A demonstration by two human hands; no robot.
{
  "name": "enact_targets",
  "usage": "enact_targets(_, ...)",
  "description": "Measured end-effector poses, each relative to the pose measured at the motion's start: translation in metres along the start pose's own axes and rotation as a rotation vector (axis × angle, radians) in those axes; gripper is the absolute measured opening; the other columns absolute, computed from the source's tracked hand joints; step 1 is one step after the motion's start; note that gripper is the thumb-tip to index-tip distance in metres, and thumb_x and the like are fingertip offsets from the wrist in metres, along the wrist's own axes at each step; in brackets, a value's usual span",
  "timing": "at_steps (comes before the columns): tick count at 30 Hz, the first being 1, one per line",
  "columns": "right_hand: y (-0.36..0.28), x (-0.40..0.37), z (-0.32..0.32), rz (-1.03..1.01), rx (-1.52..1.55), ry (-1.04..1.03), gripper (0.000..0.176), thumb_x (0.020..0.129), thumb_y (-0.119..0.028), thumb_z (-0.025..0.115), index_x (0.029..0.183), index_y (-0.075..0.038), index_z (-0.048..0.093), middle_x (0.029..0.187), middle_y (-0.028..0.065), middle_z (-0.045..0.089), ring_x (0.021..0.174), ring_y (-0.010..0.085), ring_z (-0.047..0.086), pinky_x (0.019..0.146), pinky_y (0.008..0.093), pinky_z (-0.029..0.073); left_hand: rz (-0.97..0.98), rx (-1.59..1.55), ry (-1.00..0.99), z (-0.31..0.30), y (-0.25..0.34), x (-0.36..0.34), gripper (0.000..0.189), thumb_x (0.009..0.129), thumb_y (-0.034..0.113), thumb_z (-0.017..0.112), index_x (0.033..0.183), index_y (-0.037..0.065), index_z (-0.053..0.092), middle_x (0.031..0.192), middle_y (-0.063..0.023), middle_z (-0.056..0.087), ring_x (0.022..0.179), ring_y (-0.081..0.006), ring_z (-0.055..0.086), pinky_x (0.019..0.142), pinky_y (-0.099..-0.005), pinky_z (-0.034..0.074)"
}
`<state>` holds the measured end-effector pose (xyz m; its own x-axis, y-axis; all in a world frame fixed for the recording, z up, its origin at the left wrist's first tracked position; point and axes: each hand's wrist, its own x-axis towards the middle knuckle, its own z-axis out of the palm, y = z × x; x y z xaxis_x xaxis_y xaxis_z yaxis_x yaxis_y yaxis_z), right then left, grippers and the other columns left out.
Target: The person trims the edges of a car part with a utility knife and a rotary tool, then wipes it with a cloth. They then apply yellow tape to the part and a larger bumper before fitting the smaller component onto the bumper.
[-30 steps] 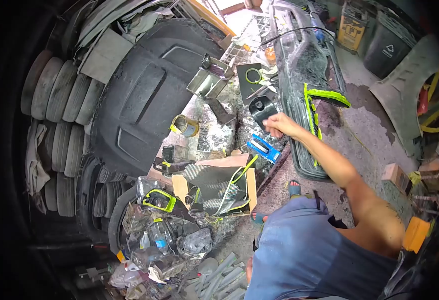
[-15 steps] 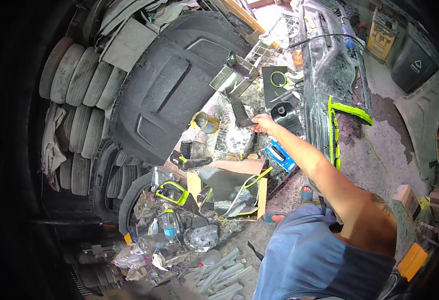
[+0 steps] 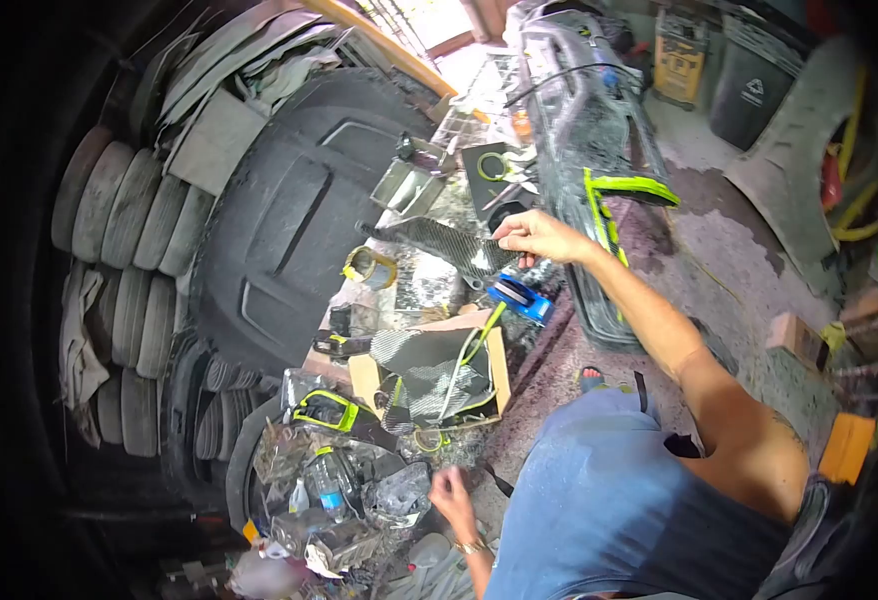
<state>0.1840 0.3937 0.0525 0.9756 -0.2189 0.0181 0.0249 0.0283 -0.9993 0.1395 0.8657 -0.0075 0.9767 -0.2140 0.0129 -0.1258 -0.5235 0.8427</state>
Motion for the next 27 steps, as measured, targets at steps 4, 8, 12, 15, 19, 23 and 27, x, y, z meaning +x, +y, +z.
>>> enact_targets(4,-0.046,-0.074,0.009,0.007,-0.064,-0.005,0.027,0.092,-0.019,0.056,0.109,0.002,0.059,0.084,0.0031,0.061,0.063,0.0086,0.060,0.055,0.0223,0.051,0.510,-0.131,-0.186,0.003,0.089,0.050,0.006,0.088,0.001,0.056,0.085,-0.002,0.060,0.079,-0.0099,0.066,0.070,-0.0167,0.062,0.067,-0.0285,0.049)
enact_targets(8,-0.063,-0.152,0.042,0.058,-0.026,-0.011,0.031,0.093,-0.021,0.056,0.115,0.002,0.058,0.083,-0.0003,0.056,0.068,0.0069,0.057,0.059,0.0228,0.052,0.178,-0.594,-0.529,0.044,0.123,0.049,0.022,0.096,0.016,0.052,0.103,-0.004,0.058,0.096,-0.0154,0.066,0.083,-0.0208,0.064,0.072,-0.0290,0.052)
enact_targets(12,-0.066,-0.216,0.076,0.069,-0.004,0.036,0.030,0.093,-0.021,0.057,0.113,0.000,0.060,0.087,0.0006,0.059,0.070,0.0066,0.058,0.060,0.0224,0.052,0.107,-0.945,-0.791,0.078,0.129,0.029,0.040,0.094,0.025,0.056,0.122,-0.001,0.044,0.104,-0.0140,0.061,0.094,-0.0176,0.062,0.072,-0.0270,0.054)
enact_targets(15,-0.057,-0.251,0.096,0.113,-0.009,0.076,0.030,0.093,-0.025,0.057,0.111,-0.001,0.062,0.090,0.0008,0.062,0.067,0.0075,0.059,0.059,0.0224,0.052,0.054,-0.949,-0.781,0.089,0.118,0.014,0.017,0.092,0.016,0.059,0.104,0.005,0.053,0.091,-0.0020,0.061,0.077,-0.0094,0.060,0.063,-0.0254,0.053)
enact_targets(19,-0.051,-0.283,0.118,0.092,0.007,0.254,0.034,0.096,-0.030,0.051,0.107,0.000,0.065,0.090,0.0041,0.063,0.072,0.0074,0.058,0.059,0.0232,0.051,0.013,-0.933,-0.801,0.087,0.110,-0.011,0.013,0.092,0.014,0.060,0.099,0.004,0.057,0.087,-0.0024,0.062,0.073,-0.0097,0.061,0.061,-0.0260,0.053)
enact_targets(23,-0.050,-0.302,0.132,0.090,0.050,0.333,0.040,0.096,-0.035,0.048,0.109,0.000,0.065,0.090,0.0042,0.061,0.069,0.0081,0.056,0.061,0.0236,0.050,0.101,-0.713,-0.766,0.075,0.101,-0.026,0.015,0.089,0.013,0.063,0.098,0.001,0.061,0.081,-0.0045,0.064,0.064,-0.0104,0.062,0.062,-0.0248,0.053)
enact_targets(27,-0.042,-0.310,0.136,0.138,0.019,0.245,0.031,0.089,-0.013,0.059,0.117,0.000,0.058,0.084,0.0034,0.063,0.068,0.0089,0.061,0.062,0.0236,0.051,0.002,-0.823,-0.740,0.072,0.104,-0.040,0.020,0.086,0.015,0.068,0.078,0.002,0.055,0.071,-0.0015,0.059,0.061,-0.0084,0.060,0.059,-0.0238,0.053)
